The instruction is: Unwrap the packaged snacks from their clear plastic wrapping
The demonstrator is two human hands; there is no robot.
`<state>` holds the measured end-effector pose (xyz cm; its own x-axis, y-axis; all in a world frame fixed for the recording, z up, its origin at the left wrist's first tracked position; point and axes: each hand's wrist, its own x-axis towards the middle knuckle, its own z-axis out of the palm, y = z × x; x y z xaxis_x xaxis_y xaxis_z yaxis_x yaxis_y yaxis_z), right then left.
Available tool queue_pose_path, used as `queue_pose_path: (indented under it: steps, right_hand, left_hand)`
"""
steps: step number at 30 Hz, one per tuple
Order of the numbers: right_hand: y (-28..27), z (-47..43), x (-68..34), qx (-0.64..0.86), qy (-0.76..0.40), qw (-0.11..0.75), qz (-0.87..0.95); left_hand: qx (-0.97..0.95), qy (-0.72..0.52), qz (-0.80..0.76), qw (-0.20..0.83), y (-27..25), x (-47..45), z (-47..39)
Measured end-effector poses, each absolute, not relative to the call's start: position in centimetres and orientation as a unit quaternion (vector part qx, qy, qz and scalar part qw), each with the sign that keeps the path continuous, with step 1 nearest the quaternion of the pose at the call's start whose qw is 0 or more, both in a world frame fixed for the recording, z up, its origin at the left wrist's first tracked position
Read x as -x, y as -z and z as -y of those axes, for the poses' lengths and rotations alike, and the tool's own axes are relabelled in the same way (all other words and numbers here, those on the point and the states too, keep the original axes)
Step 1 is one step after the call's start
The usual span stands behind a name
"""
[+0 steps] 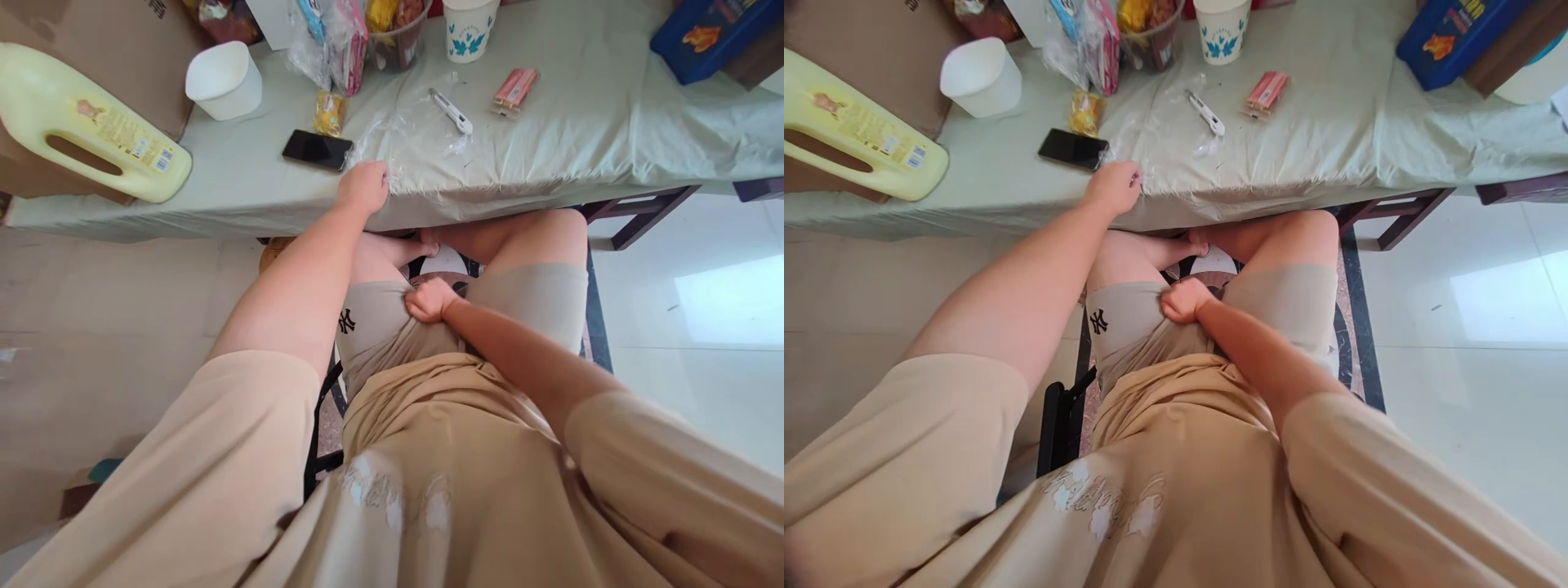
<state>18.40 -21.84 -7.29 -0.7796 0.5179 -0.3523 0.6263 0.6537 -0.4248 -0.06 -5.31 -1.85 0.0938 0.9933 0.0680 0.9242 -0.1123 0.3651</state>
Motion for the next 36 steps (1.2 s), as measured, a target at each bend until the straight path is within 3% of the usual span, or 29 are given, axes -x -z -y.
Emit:
queue_pose_path:
  steps: [6,11,15,18,23,26,30,36]
  right_hand:
    - [8.0,24.7,-18.7,-0.334,0.230,0.033,-0.913]
    - [5.3,22.5,-18.8,-0.384,0.236,-0.025,-0.892]
    - [1.6,17.2,-20.2,-0.385,0.283,-0.234,-0.847]
    - [-0.2,11.3,-21.8,-0.416,0.209,-0.344,-0.815]
    - [0.8,3.3,-22.7,-0.401,0.159,-0.318,-0.844]
    - [2.1,1.8,-22.5,-0.406,0.174,-0.368,-0.818]
    - [2.3,2.1,-23.4,-0.398,0.267,-0.435,-0.762]
    - [1.3,1.6,-25.9,-0.473,0.386,-0.439,-0.660]
  left_hand:
    - [-0.741,-0.165,-0.646,0.083,1.7,-2.2,6.9]
    - [-0.776,-0.206,-0.588,0.098,1.8,-1.6,5.8]
    - [-0.763,-0.257,-0.581,0.117,1.8,0.5,4.1]
    - [-0.742,-0.286,-0.593,0.129,1.8,1.6,3.3]
    - [-0.726,-0.314,-0.597,0.135,1.8,2.1,3.2]
    - [-0.722,-0.342,-0.581,0.156,1.9,2.2,3.6]
    - [-0.727,-0.357,-0.569,0.143,2.3,2.5,3.5]
    - [-0.739,-0.357,-0.549,0.158,2.4,2.8,2.7]
